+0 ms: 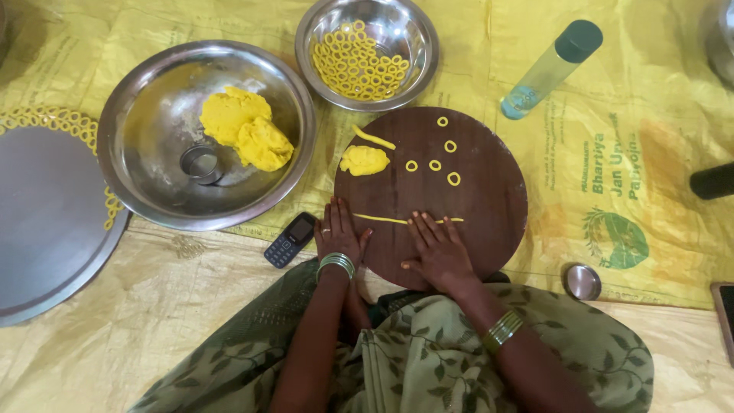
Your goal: The person rolls yellow dough into thin ropes on a wooden board, then shapes them into small rings by hand. The finished rings are placed into a metal bowl.
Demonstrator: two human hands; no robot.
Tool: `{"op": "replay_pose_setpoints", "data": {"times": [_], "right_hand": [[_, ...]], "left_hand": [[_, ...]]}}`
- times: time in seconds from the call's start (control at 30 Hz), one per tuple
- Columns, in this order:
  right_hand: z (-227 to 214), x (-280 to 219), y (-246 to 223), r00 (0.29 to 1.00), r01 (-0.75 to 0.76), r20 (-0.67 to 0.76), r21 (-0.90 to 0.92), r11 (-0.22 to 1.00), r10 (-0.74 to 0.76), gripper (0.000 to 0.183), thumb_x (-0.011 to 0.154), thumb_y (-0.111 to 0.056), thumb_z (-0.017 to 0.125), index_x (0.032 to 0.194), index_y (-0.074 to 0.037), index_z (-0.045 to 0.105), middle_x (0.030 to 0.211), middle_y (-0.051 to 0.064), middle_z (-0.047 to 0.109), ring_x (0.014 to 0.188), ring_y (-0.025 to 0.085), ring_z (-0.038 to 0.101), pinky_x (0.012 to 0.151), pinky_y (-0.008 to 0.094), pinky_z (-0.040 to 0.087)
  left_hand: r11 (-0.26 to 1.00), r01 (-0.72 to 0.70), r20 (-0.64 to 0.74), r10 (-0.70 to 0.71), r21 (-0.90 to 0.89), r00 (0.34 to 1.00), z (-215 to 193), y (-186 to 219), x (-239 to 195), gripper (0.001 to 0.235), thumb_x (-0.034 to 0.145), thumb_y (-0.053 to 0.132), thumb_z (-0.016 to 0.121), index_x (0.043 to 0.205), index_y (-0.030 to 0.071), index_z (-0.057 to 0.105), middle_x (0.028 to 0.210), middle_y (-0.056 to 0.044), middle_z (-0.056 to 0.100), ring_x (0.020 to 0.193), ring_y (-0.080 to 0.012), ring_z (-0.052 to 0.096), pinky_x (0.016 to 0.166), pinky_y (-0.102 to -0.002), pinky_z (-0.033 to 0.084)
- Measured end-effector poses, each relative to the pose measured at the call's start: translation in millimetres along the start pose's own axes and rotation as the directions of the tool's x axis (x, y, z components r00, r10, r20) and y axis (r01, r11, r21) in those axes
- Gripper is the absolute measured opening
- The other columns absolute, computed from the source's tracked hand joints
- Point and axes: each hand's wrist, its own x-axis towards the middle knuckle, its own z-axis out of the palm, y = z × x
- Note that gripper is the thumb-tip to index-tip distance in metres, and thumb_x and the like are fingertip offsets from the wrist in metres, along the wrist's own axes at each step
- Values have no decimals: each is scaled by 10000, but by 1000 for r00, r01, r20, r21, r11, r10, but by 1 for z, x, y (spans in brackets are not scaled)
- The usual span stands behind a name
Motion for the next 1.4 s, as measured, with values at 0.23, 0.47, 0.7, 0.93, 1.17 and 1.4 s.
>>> {"op": "replay_pose_setpoints", "data": {"times": [0.23,0.47,0.7,0.93,1.17,1.4], "right_hand": [[-7,21,2,999,-33,-24,49,998,34,919,924,-689,442,1590,-96,220,1682,49,193,1548,203,149,1240,519,79],[-5,22,3,999,42,-23,93,995,-40,956,918,-692,443,1603,-80,179,1686,80,167,1545,224,130,1230,529,91],[0,17,-1,998,66,-11,102,993,-65,947,918,-697,458,1601,-93,201,1681,84,198,1549,255,165,1236,557,105],[-13,23,-3,995,71,-70,91,993,-65,904,904,-675,502,1590,-137,263,1664,112,220,1536,267,196,1224,580,125],[-19,18,-7,996,68,-69,114,991,-61,888,895,-661,527,1585,-159,277,1665,115,223,1536,265,190,1221,580,122],[0,29,-2,992,49,-126,280,959,-14,942,925,-643,524,1596,-50,232,1663,139,204,1543,283,168,1220,573,129]], "left_hand": [[1000,-9,-48,9,8,999,-1,2,-1,1030,940,677,493,1629,48,54,1717,-121,95,1576,-270,130,1231,-564,164],[1000,9,-32,-9,11,999,1,2,1,1033,937,686,479,1624,47,47,1716,-122,88,1571,-260,130,1224,-552,165],[1000,-10,-59,11,6,998,8,-1,1,1027,940,688,471,1616,37,54,1713,-132,82,1564,-266,123,1214,-558,154],[1000,6,-29,-6,12,1000,4,1,1,1030,935,690,473,1629,51,58,1714,-116,84,1575,-266,120,1227,-561,150],[1000,-5,-57,4,-17,998,1,1,-2,1022,934,674,485,1621,46,63,1712,-120,84,1571,-273,116,1223,-557,149],[1000,19,-6,-19,19,1000,-1,3,-1,1011,944,677,461,1628,57,50,1719,-114,55,1575,-261,106,1226,-549,150]]}}
